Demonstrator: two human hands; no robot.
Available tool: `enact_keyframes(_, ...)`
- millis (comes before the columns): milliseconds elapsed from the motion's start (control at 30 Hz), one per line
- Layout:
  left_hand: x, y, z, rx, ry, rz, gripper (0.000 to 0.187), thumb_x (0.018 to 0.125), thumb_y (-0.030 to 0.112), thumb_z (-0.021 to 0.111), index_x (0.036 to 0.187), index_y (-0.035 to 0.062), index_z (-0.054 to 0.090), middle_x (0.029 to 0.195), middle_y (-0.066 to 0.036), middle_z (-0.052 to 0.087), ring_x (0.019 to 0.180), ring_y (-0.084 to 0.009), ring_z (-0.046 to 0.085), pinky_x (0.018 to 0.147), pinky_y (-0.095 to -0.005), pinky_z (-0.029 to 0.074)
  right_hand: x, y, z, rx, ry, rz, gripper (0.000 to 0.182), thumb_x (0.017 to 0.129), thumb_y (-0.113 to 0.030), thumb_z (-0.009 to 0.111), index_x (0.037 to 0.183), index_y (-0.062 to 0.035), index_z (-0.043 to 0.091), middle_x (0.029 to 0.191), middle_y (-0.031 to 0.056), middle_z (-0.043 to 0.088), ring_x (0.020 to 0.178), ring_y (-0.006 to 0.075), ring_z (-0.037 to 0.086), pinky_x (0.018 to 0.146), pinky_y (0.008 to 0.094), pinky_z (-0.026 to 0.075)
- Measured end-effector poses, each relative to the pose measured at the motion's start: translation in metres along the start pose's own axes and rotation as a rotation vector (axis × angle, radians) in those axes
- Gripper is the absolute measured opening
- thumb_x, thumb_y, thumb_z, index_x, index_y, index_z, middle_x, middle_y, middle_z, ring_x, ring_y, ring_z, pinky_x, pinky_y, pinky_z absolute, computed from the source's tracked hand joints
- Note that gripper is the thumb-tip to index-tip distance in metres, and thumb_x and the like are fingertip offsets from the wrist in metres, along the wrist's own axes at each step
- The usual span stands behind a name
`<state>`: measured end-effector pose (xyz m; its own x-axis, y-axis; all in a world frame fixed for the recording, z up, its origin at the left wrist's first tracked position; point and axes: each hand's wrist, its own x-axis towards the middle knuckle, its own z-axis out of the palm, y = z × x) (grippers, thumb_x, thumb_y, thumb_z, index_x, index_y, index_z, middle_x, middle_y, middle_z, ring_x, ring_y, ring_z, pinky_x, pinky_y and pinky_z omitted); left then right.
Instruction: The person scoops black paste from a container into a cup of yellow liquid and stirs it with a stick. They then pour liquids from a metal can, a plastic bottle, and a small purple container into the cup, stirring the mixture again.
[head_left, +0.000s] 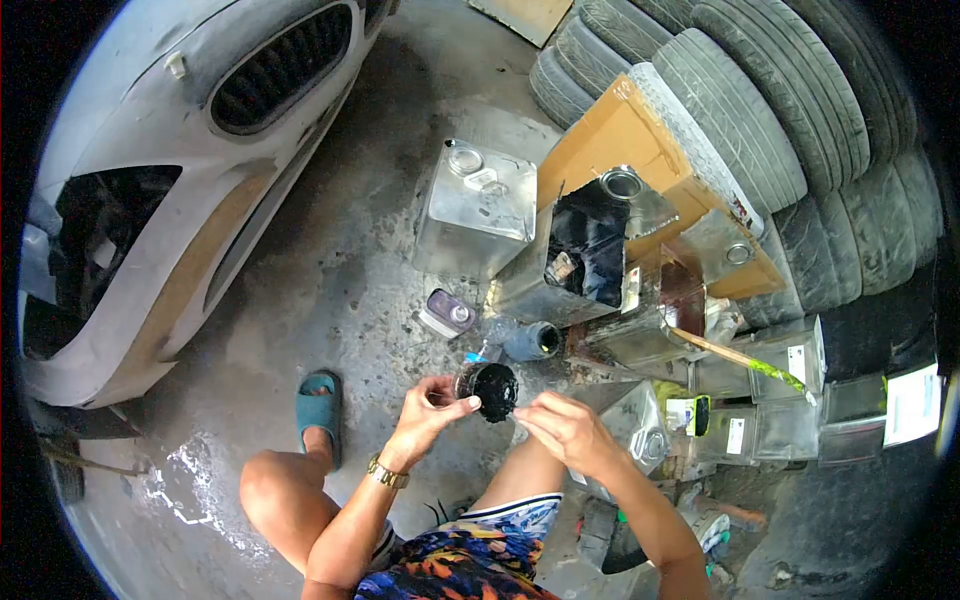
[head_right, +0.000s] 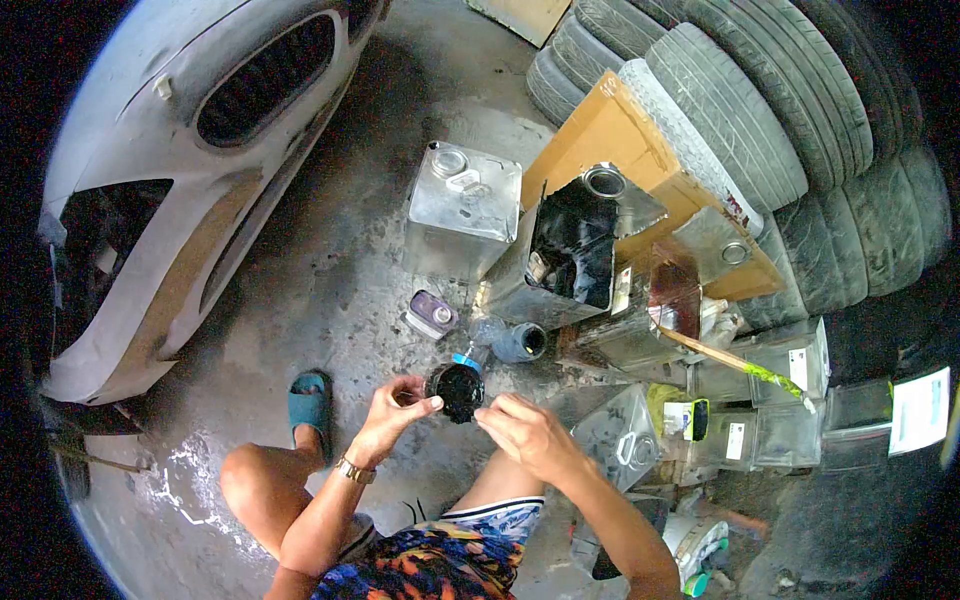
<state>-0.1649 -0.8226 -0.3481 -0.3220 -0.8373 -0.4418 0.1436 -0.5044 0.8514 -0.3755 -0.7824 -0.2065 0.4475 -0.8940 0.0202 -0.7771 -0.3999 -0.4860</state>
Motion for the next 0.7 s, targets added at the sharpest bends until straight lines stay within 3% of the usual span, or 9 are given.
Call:
enact_keyframes(100, 0.002, 0.0, -0.004, 0.027, 0.007, 0.01, 0.055, 0.071, 0.026, 0.085, 0.109, -0.0032, 0.06, 0.085, -0.002, 0.058, 0.079, -0.0109, 0.055, 0.072, -0.0249, 0.046, 0.01, -0.005, -0.009, 0.154, 0.169, 0.086, 0.017, 0.083, -0.004, 0.067, 0.099, 0.0005, 0.067, 0.086, 0.012, 0.059, 0.076, 0.0263, 0.062, 0.068, 0.0353, 0.05)
enact_keyframes(233, 0.0, -0.005, -0.003, -0.051, 0.026, 0.007, 0.065, 0.069, 0.032, 0.087, 0.112, -0.0065, 0.057, 0.086, -0.001, 0.055, 0.078, -0.0095, 0.052, 0.069, -0.0235, 0.046, 0.011, 0.002, 0.01, 0.126, 0.118, 0.137, 0.017, 0.083, -0.005, 0.067, 0.1, -0.0008, 0.067, 0.087, 0.0128, 0.061, 0.077, 0.027, 0.063, 0.069, 0.0356, 0.051)
enact_keyframes(333, 0.003, -0.009, -0.008, -0.017, 0.051, -0.014, 0.063, 0.069, 0.032, 0.086, 0.111, -0.0063, 0.058, 0.085, -0.001, 0.057, 0.078, -0.0093, 0.053, 0.069, -0.0236, 0.046, 0.011, -0.006, 0.005, 0.129, 0.138, 0.101, 0.013, 0.084, -0.001, 0.066, 0.097, 0.0013, 0.068, 0.083, 0.0117, 0.061, 0.074, 0.023, 0.062, 0.067, 0.0316, 0.05)
enact_keyframes(467, -0.001, -0.003, -0.005, -0.034, 0.028, -0.003, 0.058, 0.071, 0.03, 0.085, 0.108, -0.0051, 0.059, 0.084, -0.001, 0.057, 0.075, -0.0088, 0.054, 0.068, -0.0229, 0.046, 0.008, 0.003, 0.017, 0.1, 0.206, 0.142, 0.019, 0.086, -0.004, 0.066, 0.104, -0.0005, 0.068, 0.085, 0.01, 0.059, 0.076, 0.0217, 0.061, 0.067, 0.031, 0.049)
enact_keyframes(567, 0.004, -0.016, -0.014, -0.189, 0.024, -0.08, 0.043, 0.079, 0.026, 0.078, 0.107, -0.0015, 0.059, 0.094, -0.004, 0.061, 0.08, -0.0114, 0.061, 0.073, -0.0251, 0.052, 0.005, 0.0, 0.045, 0.106, 0.172, 0.106, 0.029, 0.085, -0.006, 0.066, 0.113, -0.0065, 0.066, 0.089, 0.0097, 0.056, 0.08, 0.0233, 0.058, 0.071, 0.0331, 0.047)
enact_keyframes(633, 0.002, -0.017, -0.018, -0.249, 0.088, -0.118, 0.046, 0.08, 0.025, 0.078, 0.11, -0.0023, 0.057, 0.097, -0.005, 0.06, 0.082, -0.013, 0.062, 0.076, -0.0263, 0.053, 0.012, -0.009, 0.045, 0.043, 0.176, 0.088, 0.033, 0.084, -0.007, 0.067, 0.117, -0.0095, 0.066, 0.091, 0.0093, 0.056, 0.084, 0.0236, 0.058, 0.075, 0.0336, 0.046)
enact_keyframes(700, 0.002, -0.02, -0.025, -0.309, 0.119, -0.13, 0.049, 0.078, 0.024, 0.08, 0.111, -0.0039, 0.055, 0.099, -0.005, 0.057, 0.084, -0.0128, 0.06, 0.077, -0.0263, 0.053, 0.018, -0.017, 0.051, -0.106, 0.05, 0.144, 0.043, 0.083, -0.015, 0.068, 0.126, -0.0174, 0.062, 0.1, 0.0079, 0.055, 0.095, 0.0247, 0.055, 0.085, 0.0385, 0.041)
